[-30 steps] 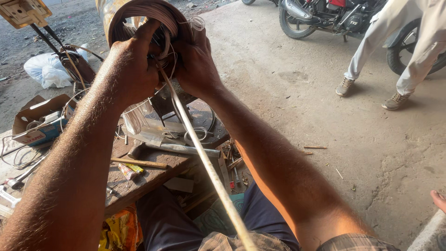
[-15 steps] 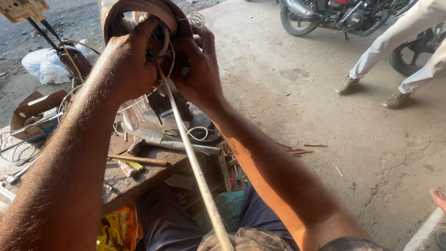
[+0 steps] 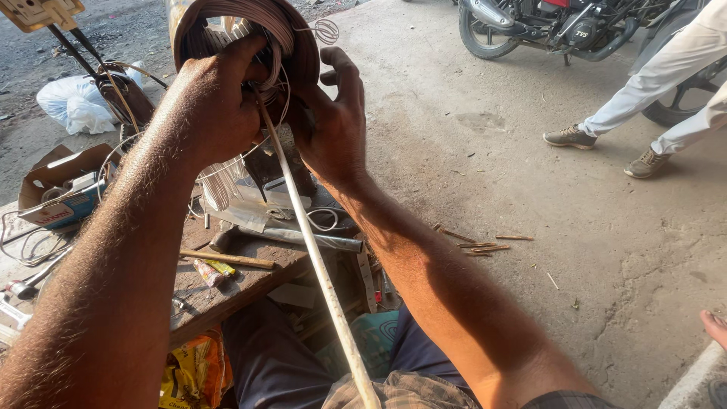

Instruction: The person sits at an outdoor workbench and winds white wire from a spool mounted in a metal drum onto a long wooden stick, guiding the wire by hand and rotating the stick. They reposition the wire coil in the drum, tap the work with a hammer, and continue winding and adjusting the wire.

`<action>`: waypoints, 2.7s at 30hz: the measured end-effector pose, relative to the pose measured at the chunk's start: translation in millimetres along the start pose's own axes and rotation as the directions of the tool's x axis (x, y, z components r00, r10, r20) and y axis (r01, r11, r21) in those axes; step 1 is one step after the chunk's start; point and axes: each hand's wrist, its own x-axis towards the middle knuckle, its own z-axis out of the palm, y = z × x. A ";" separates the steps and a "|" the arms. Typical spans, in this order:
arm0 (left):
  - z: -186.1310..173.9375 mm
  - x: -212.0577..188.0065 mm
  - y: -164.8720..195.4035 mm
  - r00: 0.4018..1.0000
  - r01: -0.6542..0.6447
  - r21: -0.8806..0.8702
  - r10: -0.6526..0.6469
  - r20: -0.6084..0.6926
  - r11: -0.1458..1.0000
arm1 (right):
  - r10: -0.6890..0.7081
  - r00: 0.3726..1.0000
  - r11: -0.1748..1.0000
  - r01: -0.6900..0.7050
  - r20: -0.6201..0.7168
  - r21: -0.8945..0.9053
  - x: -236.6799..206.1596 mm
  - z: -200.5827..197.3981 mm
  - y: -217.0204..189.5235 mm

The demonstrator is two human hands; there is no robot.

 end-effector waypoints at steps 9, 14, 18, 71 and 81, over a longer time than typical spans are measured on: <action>-1.7 -0.9 -0.7 0.998 0.064 0.052 -0.065 0.025 0.997 | 0.015 0.989 0.995 -0.001 0.149 -0.097 11.0 6.4 -1.3; -2.3 -1.1 0.5 0.996 0.079 0.057 -0.081 0.034 0.995 | 0.272 0.954 0.958 -0.280 0.129 0.053 5.7 5.5 -11.0; 1.9 -0.4 -2.4 0.995 0.090 0.044 -0.092 0.037 0.995 | 0.149 0.987 0.989 -0.150 0.056 0.016 6.5 4.8 -7.3; 6.5 32.2 31.3 0.985 0.175 0.305 -0.161 -0.068 0.936 | -0.024 0.992 1.000 0.024 0.123 0.003 33.7 -18.3 13.9; 15.9 22.9 27.6 0.978 0.145 0.250 -0.101 -0.183 0.957 | -0.052 0.992 0.997 0.057 0.114 -0.042 20.6 -24.7 7.7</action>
